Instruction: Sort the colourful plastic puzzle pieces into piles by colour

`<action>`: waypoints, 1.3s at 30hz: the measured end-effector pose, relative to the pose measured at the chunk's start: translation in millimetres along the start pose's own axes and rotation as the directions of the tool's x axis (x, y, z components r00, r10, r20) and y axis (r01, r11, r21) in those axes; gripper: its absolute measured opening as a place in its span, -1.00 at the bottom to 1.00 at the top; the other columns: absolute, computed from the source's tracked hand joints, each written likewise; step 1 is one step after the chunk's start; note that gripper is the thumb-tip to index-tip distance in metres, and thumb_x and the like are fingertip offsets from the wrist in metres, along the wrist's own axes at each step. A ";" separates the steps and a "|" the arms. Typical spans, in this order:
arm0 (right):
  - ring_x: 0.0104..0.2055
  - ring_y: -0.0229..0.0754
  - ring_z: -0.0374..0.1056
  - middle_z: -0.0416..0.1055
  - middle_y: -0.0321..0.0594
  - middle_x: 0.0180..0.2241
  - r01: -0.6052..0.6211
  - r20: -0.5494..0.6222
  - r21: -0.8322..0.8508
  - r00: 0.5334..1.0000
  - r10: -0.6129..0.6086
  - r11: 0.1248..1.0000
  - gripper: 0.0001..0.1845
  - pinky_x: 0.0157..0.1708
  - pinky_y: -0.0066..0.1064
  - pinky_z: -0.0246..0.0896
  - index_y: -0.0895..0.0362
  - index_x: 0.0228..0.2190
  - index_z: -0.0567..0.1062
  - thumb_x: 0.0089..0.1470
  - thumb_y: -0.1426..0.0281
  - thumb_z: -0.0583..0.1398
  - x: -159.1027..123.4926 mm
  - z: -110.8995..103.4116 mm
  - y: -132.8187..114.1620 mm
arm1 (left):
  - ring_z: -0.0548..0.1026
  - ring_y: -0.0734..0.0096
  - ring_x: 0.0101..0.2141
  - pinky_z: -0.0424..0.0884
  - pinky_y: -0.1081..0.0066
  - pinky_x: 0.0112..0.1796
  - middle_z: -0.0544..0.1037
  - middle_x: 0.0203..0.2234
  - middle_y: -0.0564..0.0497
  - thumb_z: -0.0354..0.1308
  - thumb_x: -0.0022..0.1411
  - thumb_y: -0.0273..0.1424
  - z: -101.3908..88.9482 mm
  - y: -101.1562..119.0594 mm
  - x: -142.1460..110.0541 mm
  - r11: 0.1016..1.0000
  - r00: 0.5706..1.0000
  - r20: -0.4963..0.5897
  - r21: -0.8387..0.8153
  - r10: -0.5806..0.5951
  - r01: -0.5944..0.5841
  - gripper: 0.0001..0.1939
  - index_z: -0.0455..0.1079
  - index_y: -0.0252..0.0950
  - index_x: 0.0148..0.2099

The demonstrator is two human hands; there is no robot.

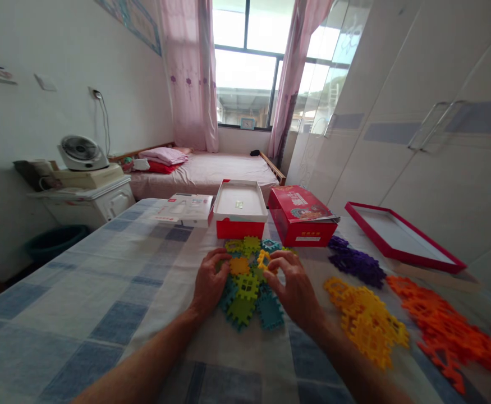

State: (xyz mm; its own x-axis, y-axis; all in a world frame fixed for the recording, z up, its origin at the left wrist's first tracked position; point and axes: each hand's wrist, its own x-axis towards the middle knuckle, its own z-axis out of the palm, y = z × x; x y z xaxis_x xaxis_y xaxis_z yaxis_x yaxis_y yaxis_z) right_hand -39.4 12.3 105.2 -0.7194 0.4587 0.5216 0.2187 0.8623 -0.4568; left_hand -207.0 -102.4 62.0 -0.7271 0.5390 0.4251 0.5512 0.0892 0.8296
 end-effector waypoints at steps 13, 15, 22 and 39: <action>-0.17 -0.17 0.32 0.42 -0.21 -0.30 -0.170 0.226 0.039 0.961 0.157 0.985 -0.91 -0.16 -0.39 0.10 0.11 -0.39 0.37 0.06 0.35 0.13 15.1 24.8 -11.6 | 0.28 0.11 0.08 0.17 0.13 0.09 0.52 -0.12 -0.10 0.09 0.09 -0.38 1.9 0.1 -2.0 0.918 0.988 0.150 0.386 0.035 -0.091 -0.70 0.46 -0.29 -0.11; -0.19 -0.15 0.32 0.43 -0.20 -0.31 -0.211 0.244 0.022 0.949 0.199 0.977 -0.85 -0.18 -0.38 0.11 0.12 -0.32 0.40 0.02 0.33 0.15 22.6 29.3 -14.4 | 0.28 0.11 0.09 0.17 0.14 0.08 0.52 -0.12 -0.11 0.10 0.09 -0.36 2.0 -0.6 -1.6 0.919 0.988 0.152 0.383 0.036 -0.092 -0.70 0.47 -0.29 -0.11; -0.01 0.00 0.25 0.40 -0.06 -0.10 -0.335 0.287 -0.054 0.897 0.336 0.941 -0.48 -0.04 -0.21 0.08 0.12 -0.01 0.36 -0.07 0.33 0.15 35.3 42.3 -18.9 | 0.30 0.11 0.07 0.18 0.13 0.07 0.48 -0.08 -0.13 0.09 0.08 -0.25 0.2 -5.1 0.1 0.942 0.983 0.180 0.322 0.035 -0.093 -0.67 0.48 -0.25 -0.14; -0.24 -0.16 0.37 0.48 -0.15 -0.23 -0.435 0.017 0.180 0.898 0.440 0.882 -0.60 -0.22 -0.37 0.27 0.16 -0.14 0.48 -0.01 0.39 0.02 -11.4 -93.0 45.5 | 0.36 0.14 0.01 0.21 0.17 0.08 0.45 -0.06 -0.13 -0.03 0.08 -0.20 -0.8 -5.1 0.5 0.969 0.978 0.207 0.232 0.031 -0.080 -0.60 0.46 -0.28 -0.14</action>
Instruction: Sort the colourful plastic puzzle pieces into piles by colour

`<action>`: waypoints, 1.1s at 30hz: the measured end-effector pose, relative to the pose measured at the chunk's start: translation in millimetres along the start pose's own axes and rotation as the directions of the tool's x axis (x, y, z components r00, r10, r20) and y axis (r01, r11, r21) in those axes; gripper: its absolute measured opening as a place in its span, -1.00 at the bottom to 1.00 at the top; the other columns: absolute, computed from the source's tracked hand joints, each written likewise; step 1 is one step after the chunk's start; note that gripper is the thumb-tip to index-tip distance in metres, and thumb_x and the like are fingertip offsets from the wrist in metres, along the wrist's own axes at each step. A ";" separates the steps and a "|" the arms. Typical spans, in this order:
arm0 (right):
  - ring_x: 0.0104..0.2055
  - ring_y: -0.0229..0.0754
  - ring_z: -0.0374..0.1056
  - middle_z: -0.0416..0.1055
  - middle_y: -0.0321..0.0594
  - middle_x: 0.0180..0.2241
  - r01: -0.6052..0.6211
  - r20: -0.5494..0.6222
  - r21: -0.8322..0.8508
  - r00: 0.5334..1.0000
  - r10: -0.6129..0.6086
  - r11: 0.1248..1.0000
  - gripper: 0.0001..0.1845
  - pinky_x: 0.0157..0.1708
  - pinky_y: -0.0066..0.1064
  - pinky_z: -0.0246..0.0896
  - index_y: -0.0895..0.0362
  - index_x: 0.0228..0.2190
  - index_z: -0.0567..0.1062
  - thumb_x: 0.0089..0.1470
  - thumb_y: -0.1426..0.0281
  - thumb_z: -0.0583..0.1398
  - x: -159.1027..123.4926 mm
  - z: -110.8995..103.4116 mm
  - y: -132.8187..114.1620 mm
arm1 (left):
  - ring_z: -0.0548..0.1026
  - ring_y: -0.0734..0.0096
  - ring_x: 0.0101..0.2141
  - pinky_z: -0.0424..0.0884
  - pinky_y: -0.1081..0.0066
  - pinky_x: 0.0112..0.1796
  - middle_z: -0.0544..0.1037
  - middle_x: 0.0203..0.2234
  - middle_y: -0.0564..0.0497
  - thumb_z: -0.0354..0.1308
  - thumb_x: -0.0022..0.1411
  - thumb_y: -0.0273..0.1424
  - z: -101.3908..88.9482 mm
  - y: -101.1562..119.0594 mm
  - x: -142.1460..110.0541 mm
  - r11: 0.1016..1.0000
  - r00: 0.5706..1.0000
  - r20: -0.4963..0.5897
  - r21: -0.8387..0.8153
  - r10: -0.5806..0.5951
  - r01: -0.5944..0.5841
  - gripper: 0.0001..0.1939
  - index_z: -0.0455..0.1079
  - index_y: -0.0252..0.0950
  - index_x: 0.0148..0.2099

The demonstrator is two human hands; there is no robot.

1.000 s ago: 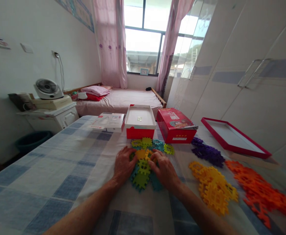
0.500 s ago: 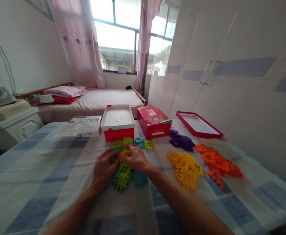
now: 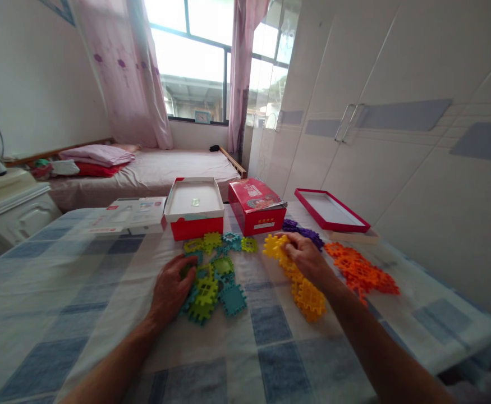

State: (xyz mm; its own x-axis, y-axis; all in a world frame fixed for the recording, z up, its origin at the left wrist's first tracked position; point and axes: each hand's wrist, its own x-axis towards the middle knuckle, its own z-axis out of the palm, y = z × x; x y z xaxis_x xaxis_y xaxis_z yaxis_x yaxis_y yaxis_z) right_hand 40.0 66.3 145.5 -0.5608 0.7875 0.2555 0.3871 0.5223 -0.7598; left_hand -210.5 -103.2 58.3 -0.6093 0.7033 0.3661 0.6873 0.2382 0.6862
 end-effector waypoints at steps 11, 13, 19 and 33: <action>0.00 -0.04 0.29 0.40 -0.03 -0.06 -0.115 -0.052 -0.314 0.993 0.103 0.943 -0.51 -0.01 -0.21 0.18 0.19 -0.13 0.47 -0.13 0.40 0.01 -28.6 -47.3 88.7 | 0.45 0.21 -0.13 0.34 0.24 -0.07 0.51 -0.14 -0.09 -0.03 0.11 -0.27 -2.5 5.7 -1.6 0.991 0.995 -0.039 -0.103 -0.087 0.082 -0.61 0.38 -0.30 -0.06; 0.03 -0.04 0.26 0.39 -0.03 -0.06 -0.067 -0.132 -0.365 0.991 0.020 0.929 -0.52 0.05 -0.18 0.12 0.17 -0.12 0.46 -0.12 0.42 0.01 -25.5 -45.4 76.7 | 0.46 0.23 -0.15 0.37 0.26 -0.11 0.50 -0.15 -0.11 -0.03 0.12 -0.27 -1.9 6.4 -1.0 0.978 0.989 -0.079 -0.179 -0.122 0.107 -0.58 0.32 -0.33 0.00; 0.02 -0.12 0.26 0.35 -0.08 -0.02 0.218 0.121 -0.300 0.974 -0.190 0.929 -0.57 0.05 -0.29 0.11 0.18 -0.05 0.40 0.02 0.38 0.03 5.1 15.6 4.4 | 0.45 0.29 -0.21 0.42 0.32 -0.22 0.44 -0.13 -0.14 -0.03 0.15 -0.24 -2.8 8.4 1.6 0.925 0.963 -0.154 -0.345 -0.223 0.159 -0.55 0.24 -0.36 0.05; -0.02 0.07 0.28 0.35 0.07 -0.06 0.194 0.244 -0.590 0.968 -0.056 0.783 -0.48 -0.09 -0.15 0.14 0.16 -0.10 0.40 -0.05 0.12 0.19 52.5 127.8 -19.9 | 0.40 0.18 -0.01 -0.08 0.01 0.16 0.49 -0.05 -0.14 -0.13 0.24 -0.29 -1.1 7.5 0.2 0.994 0.994 -0.020 0.024 -0.104 0.104 -0.60 0.33 -0.32 0.03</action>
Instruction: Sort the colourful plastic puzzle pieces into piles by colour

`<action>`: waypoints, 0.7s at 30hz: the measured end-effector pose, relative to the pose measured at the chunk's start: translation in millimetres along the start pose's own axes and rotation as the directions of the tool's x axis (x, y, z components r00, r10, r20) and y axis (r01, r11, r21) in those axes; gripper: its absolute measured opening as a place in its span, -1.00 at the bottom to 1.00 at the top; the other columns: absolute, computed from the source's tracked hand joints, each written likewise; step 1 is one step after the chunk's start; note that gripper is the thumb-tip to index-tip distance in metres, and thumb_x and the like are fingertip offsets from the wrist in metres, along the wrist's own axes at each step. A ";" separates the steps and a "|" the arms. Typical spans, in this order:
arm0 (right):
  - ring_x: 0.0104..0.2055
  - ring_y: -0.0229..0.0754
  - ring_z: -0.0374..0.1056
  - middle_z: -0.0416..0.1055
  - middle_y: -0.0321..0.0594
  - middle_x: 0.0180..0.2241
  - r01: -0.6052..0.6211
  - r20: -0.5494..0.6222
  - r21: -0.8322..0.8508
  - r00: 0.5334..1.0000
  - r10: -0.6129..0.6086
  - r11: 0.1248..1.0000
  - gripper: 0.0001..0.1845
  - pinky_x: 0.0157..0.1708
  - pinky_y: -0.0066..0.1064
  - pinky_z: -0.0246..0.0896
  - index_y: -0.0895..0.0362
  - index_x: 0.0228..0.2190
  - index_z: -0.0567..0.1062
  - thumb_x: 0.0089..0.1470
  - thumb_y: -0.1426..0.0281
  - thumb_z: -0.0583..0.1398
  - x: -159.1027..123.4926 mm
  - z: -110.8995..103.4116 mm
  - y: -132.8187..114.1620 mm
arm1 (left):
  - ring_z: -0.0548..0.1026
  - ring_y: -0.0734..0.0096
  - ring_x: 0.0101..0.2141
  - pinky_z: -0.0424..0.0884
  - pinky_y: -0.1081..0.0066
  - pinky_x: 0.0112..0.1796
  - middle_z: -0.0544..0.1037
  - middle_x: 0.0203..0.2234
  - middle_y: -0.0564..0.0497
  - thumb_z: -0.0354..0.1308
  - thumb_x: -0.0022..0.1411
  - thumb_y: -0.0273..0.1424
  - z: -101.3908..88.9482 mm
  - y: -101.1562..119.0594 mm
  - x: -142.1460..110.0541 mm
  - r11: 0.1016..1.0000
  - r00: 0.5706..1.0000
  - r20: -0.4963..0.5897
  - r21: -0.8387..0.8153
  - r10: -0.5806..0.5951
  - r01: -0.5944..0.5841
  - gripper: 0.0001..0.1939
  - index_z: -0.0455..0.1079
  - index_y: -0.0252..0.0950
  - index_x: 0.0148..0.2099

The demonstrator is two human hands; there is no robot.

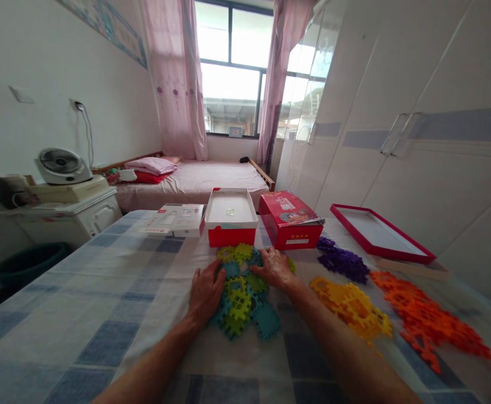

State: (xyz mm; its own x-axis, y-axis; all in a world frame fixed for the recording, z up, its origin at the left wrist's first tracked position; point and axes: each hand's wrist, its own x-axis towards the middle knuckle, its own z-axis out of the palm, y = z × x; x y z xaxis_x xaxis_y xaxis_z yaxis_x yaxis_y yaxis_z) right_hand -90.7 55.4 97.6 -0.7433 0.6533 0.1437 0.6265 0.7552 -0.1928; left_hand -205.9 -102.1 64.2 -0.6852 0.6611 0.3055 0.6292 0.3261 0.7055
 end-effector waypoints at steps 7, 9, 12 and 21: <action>-0.19 -0.05 0.39 0.47 -0.05 -0.25 0.042 -0.010 -0.031 0.999 -0.042 0.999 -0.73 -0.24 -0.34 0.17 0.12 -0.26 0.44 0.08 0.24 0.08 -33.3 -17.5 6.5 | 0.47 0.26 -0.14 0.11 0.13 0.10 0.58 -0.22 -0.04 -0.17 0.25 -0.24 -1.0 4.5 -1.1 1.000 0.999 0.025 -0.019 0.023 -0.022 -0.61 0.41 -0.25 -0.10; -0.26 -0.10 0.42 0.49 -0.07 -0.30 0.018 -0.012 -0.024 1.000 -0.018 1.000 -0.72 -0.30 -0.38 0.16 0.11 -0.28 0.45 0.17 0.29 -0.02 -35.5 -23.4 14.5 | 0.47 0.25 -0.15 0.18 0.16 0.06 0.58 -0.22 -0.04 -0.18 0.24 -0.23 -1.8 5.4 -0.9 0.999 0.999 0.039 -0.034 0.023 -0.021 -0.60 0.42 -0.25 -0.11; -0.29 -0.13 0.44 0.50 -0.08 -0.32 -0.006 -0.022 -0.008 1.000 0.006 1.000 -0.67 -0.34 -0.40 0.15 0.10 -0.23 0.43 0.22 0.35 -0.10 -35.6 -30.2 24.5 | 0.47 0.24 -0.13 0.24 0.18 0.01 0.57 -0.21 -0.06 -0.18 0.23 -0.22 -2.9 6.8 -1.0 0.999 0.998 0.053 -0.035 0.021 -0.019 -0.58 0.42 -0.28 -0.10; -0.02 -0.14 0.33 0.40 -0.20 -0.04 0.301 0.077 0.080 0.949 -0.307 0.950 -0.51 -0.10 -0.44 0.16 0.00 0.01 0.33 -0.01 0.42 0.14 -37.7 -20.7 11.3 | 0.46 0.24 -0.14 0.32 0.26 -0.08 0.56 -0.20 -0.07 -0.18 0.23 -0.21 -2.7 4.8 -1.4 0.999 0.998 0.057 -0.003 0.036 -0.036 -0.57 0.41 -0.28 -0.07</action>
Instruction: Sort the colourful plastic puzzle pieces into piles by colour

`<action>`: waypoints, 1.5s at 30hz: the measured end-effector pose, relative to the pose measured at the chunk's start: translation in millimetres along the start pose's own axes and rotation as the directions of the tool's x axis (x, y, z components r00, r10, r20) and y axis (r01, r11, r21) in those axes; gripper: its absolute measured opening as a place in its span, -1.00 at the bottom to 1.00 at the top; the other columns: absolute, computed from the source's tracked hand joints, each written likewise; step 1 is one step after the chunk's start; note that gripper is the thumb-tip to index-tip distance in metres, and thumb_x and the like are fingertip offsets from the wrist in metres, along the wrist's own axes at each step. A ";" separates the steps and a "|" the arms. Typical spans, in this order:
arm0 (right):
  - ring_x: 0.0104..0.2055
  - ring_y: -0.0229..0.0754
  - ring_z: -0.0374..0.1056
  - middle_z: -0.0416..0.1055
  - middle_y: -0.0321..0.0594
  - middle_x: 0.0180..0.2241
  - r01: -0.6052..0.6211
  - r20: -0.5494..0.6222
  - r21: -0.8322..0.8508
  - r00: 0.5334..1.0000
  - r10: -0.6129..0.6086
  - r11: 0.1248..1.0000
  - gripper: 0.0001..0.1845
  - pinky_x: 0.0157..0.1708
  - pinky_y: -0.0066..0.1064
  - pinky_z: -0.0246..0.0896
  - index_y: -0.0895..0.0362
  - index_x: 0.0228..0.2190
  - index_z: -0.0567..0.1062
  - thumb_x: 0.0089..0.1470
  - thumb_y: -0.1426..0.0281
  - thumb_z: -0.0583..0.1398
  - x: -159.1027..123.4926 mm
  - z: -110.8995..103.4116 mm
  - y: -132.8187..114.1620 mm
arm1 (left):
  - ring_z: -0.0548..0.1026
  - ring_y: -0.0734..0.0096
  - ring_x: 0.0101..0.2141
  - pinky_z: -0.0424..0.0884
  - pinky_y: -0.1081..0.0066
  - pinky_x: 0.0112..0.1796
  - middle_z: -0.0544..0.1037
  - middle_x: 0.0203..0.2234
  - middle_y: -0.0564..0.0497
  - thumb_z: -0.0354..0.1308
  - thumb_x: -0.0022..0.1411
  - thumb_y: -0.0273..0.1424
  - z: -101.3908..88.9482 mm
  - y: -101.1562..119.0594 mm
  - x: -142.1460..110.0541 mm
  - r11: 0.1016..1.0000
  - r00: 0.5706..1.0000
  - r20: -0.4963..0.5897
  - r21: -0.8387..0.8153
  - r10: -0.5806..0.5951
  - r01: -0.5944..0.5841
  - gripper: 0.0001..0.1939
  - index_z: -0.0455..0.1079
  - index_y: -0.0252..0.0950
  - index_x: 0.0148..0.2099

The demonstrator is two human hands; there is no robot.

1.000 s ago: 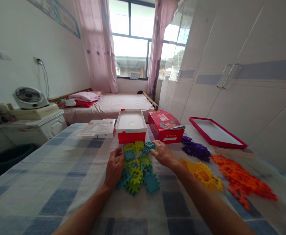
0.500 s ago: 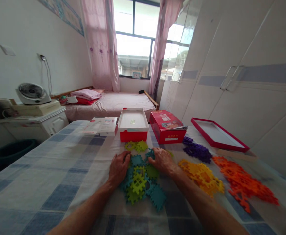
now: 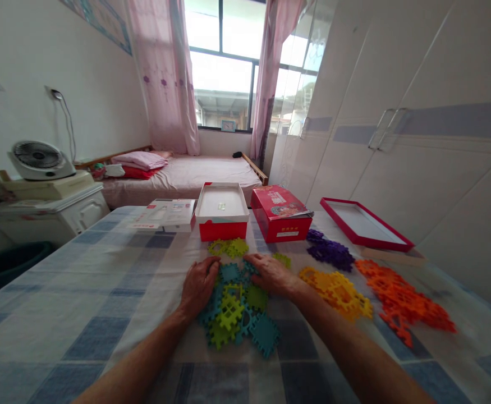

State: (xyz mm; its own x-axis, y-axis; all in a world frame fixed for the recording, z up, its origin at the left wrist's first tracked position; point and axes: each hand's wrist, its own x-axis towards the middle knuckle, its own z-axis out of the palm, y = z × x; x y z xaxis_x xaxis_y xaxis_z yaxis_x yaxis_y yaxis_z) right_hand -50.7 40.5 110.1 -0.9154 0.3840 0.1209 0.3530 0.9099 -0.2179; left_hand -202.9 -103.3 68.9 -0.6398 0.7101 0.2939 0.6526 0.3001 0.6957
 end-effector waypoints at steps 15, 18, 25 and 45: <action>-0.27 -0.02 0.43 0.46 -0.07 -0.25 0.192 0.222 -0.243 0.965 -0.138 0.951 -0.61 -0.40 -0.32 0.33 0.14 -0.16 0.38 -0.13 0.44 0.19 18.0 -9.5 -11.5 | 0.45 0.14 -0.14 0.30 0.20 -0.05 0.54 -0.18 -0.10 -0.19 0.16 -0.08 -0.3 -8.9 2.7 1.000 0.999 0.043 0.003 0.003 -0.003 -0.47 0.41 -0.29 -0.06; -0.28 -0.03 0.44 0.47 -0.04 -0.31 0.176 0.155 -0.267 0.978 -0.138 0.947 -0.68 -0.35 -0.27 0.35 0.19 -0.13 0.32 0.01 0.48 0.06 14.0 -6.9 -8.9 | 0.44 0.12 -0.13 0.30 0.19 -0.05 0.53 -0.16 -0.08 -0.18 0.15 -0.07 0.9 -14.2 4.6 1.000 0.997 0.073 -0.005 -0.011 0.011 -0.46 0.39 -0.27 -0.04; -0.29 -0.01 0.45 0.45 0.02 -0.22 0.043 -0.010 -0.248 0.999 -0.047 0.968 -0.60 -0.38 -0.23 0.35 0.22 -0.01 0.19 0.09 0.57 -0.08 8.9 -4.4 -3.3 | 0.48 0.15 -0.17 0.36 0.22 -0.10 0.57 -0.22 -0.03 -0.16 0.11 -0.05 0.1 -14.5 6.9 1.000 0.999 0.036 0.018 0.002 -0.003 -0.48 0.43 -0.23 -0.11; 0.01 0.00 0.25 0.33 -0.04 -0.01 -0.053 0.065 -0.016 0.996 0.054 0.998 -0.38 -0.07 -0.26 0.16 0.11 0.06 0.27 -0.02 0.15 0.17 6.5 4.4 6.4 | 0.45 0.20 -0.13 0.30 0.23 -0.04 0.55 -0.18 -0.10 -0.19 0.21 -0.15 2.7 -8.2 3.3 0.999 0.999 0.019 0.018 0.044 -0.044 -0.51 0.41 -0.31 -0.06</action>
State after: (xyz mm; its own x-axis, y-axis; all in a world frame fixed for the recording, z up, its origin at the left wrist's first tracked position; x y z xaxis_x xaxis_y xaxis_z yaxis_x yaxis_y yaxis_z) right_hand -55.3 48.1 105.2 -0.9056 0.4218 0.0456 0.4043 0.8906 -0.2081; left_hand -209.3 -101.7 62.5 -0.6029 0.7344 0.3117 0.6875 0.2800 0.6700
